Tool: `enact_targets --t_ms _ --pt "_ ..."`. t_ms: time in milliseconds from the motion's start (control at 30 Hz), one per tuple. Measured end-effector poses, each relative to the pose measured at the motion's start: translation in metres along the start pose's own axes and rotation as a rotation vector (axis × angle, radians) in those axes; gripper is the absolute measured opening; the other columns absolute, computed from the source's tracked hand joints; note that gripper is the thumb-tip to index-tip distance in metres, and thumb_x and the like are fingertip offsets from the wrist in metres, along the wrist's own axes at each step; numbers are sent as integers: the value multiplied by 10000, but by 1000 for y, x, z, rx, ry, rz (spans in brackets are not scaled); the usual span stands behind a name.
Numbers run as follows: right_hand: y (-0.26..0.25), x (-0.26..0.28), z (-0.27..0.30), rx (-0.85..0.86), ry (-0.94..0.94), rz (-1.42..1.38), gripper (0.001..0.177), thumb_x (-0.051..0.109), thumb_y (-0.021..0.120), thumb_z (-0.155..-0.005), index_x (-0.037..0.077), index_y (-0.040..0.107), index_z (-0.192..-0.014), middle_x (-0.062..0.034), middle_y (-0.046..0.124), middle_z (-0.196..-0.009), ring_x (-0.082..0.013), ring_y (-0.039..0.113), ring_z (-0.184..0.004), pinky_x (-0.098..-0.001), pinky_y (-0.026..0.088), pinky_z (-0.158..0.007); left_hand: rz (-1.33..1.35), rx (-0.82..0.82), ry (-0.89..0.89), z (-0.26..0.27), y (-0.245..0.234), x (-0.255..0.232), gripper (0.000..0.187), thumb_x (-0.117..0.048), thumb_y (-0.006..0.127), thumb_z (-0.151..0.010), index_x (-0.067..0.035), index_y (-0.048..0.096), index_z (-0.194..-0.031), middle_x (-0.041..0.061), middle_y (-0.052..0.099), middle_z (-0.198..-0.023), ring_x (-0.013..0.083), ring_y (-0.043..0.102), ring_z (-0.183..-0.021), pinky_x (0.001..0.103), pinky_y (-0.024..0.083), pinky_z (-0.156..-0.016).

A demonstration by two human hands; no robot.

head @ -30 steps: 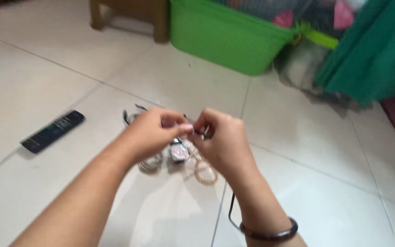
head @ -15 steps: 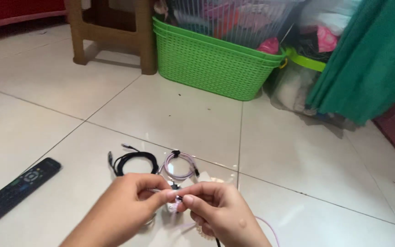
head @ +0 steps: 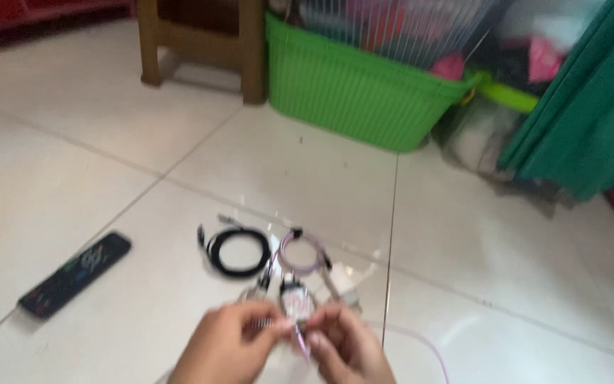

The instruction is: Organizing and untangling several charging cables and power adapters on the floor.

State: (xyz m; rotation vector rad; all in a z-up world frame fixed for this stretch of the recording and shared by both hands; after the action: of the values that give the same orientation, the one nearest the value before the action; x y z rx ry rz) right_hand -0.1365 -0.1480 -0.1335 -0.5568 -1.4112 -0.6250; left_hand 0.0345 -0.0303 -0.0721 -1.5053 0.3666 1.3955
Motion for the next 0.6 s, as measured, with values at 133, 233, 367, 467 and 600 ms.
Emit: enact_targets --t_ms 133,233,367,467,600 --pt "-3 -24 -17 152 137 -276 181 36 672 -948 27 602 -1115 -67 702 -872 -112 658 -766 -256 523 -704 246 126 250 -20 22 29 276 -369 810 -854 -93 814 -870 58 826 -757 135 798 -783 300 643 -734" --pt "8 18 -7 119 161 -332 206 71 660 -928 20 600 -1118 -45 688 -870 -120 662 -763 -287 540 -702 286 -17 385 -1 -3 -18 287 -361 783 -839 -103 759 -961 44 811 -779 111 826 -740 292 624 -692" --pt "38 103 8 39 43 -191 243 81 709 -899 7 594 -1100 -30 704 -933 -113 676 -851 -285 548 -754 88 54 50 14 -42 -83 298 -366 791 -813 -104 773 -955 103 761 -696 181 738 -641 339 563 -640" --pt "51 155 15 -60 -204 324 250 103 802 -838 18 637 -1006 -39 701 -911 -150 667 -792 -293 547 -704 -161 190 -100 13 -45 -85 266 -350 754 -887 -85 752 -914 162 705 -721 272 642 -664 393 498 -663" --pt "47 182 17 -190 -484 818 148 156 841 -789 68 747 -862 -60 718 -794 -215 699 -693 -327 559 -621 -47 148 109 -5 -39 -86 255 -293 756 -822 -40 747 -846 128 734 -722 244 687 -687 363 548 -678"
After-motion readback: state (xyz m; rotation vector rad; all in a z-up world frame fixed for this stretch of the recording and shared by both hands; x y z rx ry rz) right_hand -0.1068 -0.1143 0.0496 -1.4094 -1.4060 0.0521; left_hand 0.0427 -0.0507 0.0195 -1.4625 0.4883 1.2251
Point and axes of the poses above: each hand's wrist, its own z-axis away from the middle knuckle, its own y-axis out of the palm, x = y × z, the point moved 6 cm from there along -z, towards the middle knuckle
